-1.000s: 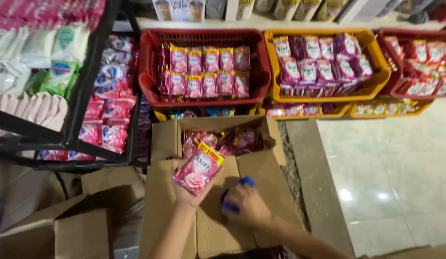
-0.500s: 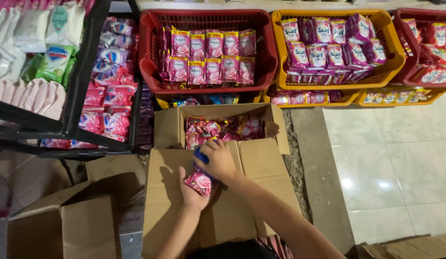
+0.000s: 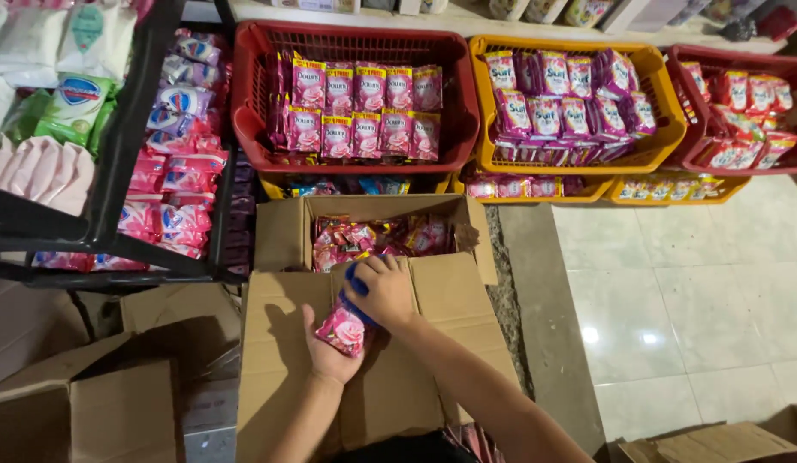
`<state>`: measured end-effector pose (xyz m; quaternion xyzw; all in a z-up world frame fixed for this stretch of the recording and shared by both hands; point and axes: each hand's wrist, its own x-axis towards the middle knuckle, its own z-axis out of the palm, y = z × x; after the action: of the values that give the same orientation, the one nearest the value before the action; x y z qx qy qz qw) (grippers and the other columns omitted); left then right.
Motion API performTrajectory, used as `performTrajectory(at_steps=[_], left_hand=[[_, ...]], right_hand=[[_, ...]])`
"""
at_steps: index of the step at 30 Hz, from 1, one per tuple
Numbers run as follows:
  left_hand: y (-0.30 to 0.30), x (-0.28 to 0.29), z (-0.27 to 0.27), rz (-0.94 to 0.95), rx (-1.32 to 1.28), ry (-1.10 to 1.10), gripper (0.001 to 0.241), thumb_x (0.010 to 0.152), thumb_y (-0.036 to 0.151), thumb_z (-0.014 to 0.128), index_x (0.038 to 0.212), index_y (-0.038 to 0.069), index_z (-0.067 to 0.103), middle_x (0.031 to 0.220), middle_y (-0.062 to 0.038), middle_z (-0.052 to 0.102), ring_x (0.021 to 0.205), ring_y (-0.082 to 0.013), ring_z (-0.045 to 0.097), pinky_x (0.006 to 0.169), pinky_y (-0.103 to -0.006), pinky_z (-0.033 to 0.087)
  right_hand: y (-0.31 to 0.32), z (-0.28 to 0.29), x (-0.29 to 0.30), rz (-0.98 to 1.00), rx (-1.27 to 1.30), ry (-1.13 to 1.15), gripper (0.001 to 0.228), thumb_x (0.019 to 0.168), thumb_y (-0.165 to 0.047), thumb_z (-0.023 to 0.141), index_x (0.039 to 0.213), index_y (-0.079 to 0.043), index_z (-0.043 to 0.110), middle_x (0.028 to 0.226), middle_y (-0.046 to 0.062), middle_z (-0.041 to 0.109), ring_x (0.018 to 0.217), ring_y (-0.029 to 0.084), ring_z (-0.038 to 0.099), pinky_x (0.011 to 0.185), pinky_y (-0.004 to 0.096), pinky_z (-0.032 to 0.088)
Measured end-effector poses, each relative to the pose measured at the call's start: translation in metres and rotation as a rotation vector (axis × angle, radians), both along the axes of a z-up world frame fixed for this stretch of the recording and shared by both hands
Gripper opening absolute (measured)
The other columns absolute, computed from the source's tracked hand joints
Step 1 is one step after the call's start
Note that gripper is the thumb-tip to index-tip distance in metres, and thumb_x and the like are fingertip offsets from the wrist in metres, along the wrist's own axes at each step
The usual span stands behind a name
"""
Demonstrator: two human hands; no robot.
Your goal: The recorder is cleaning fabric softener sachets with a cloth and organizing them into a cardboard box.
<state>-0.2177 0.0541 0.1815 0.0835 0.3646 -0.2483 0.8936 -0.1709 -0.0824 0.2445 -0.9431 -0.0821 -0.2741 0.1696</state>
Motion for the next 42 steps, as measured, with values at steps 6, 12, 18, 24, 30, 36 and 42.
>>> performTrajectory(at_steps=[6,12,18,24,30,36,42], left_hand=[[0.009,-0.005,0.011,-0.060,-0.205,-0.364,0.080,0.094,0.078,0.049,0.127,0.008,0.068,0.128,-0.010,0.071,0.117,-0.0242,0.067,0.103,-0.0415,0.051],[0.011,-0.004,0.017,-0.104,-0.195,-0.370,0.083,0.093,0.079,0.050,0.128,0.005,0.066,0.125,-0.012,0.072,0.112,-0.0234,0.069,0.098,-0.0376,0.055],[0.011,0.002,0.043,-0.138,-0.225,-0.316,0.103,0.087,0.080,0.048,0.151,-0.001,0.045,0.147,-0.021,0.055,0.134,-0.0326,0.054,0.115,-0.0428,0.043],[0.018,0.005,0.054,-0.035,-0.199,-0.226,0.069,0.095,0.060,0.052,0.140,0.008,0.058,0.137,-0.018,0.064,0.124,-0.0332,0.062,0.108,-0.0462,0.048],[0.002,0.012,0.118,-0.818,1.189,-1.050,0.066,0.091,0.050,0.054,0.154,0.032,0.044,0.175,0.004,0.019,0.156,-0.0254,0.029,0.112,-0.0450,0.047],[0.006,0.009,0.120,-0.796,1.872,-1.673,0.098,0.096,0.040,0.067,0.163,0.011,0.002,0.141,-0.041,0.050,0.062,-0.0282,0.070,0.038,-0.0257,0.059],[0.028,0.039,0.109,-0.403,1.904,-1.691,0.079,0.094,0.047,0.064,0.163,0.025,0.033,0.160,0.000,0.048,0.119,-0.0210,0.067,0.065,-0.0273,0.060]], right_hand=[[0.057,0.083,-0.062,0.357,0.217,0.174,0.022,0.081,-0.030,0.077,0.086,-0.011,0.069,0.095,0.009,0.066,0.083,0.030,0.058,0.079,0.043,0.049],[0.043,0.062,-0.025,0.230,0.006,0.008,0.020,0.081,-0.033,0.076,0.089,-0.015,0.070,0.095,0.002,0.070,0.086,0.024,0.059,0.085,0.044,0.047],[-0.024,0.033,0.020,-0.061,0.012,0.215,0.027,0.087,-0.038,0.077,0.093,-0.014,0.070,0.106,0.003,0.072,0.090,0.023,0.065,0.086,0.042,0.051],[-0.065,0.046,0.000,-0.234,0.574,0.662,0.041,0.088,-0.049,0.072,0.109,-0.015,0.067,0.102,0.009,0.074,0.082,0.024,0.073,0.072,0.036,0.061],[-0.064,0.064,-0.042,-0.093,0.843,1.389,0.091,0.084,-0.071,0.052,0.143,-0.002,0.057,0.105,0.018,0.074,0.080,0.024,0.076,0.065,0.027,0.064],[-0.057,0.065,-0.057,-0.009,1.020,1.305,0.053,0.093,-0.042,0.064,0.128,-0.002,0.070,0.098,0.012,0.075,0.075,0.016,0.071,0.065,0.023,0.060],[-0.071,0.049,-0.070,0.155,1.136,1.191,0.038,0.095,-0.029,0.070,0.125,-0.007,0.075,0.121,0.013,0.075,0.118,0.026,0.066,0.105,0.044,0.050]])
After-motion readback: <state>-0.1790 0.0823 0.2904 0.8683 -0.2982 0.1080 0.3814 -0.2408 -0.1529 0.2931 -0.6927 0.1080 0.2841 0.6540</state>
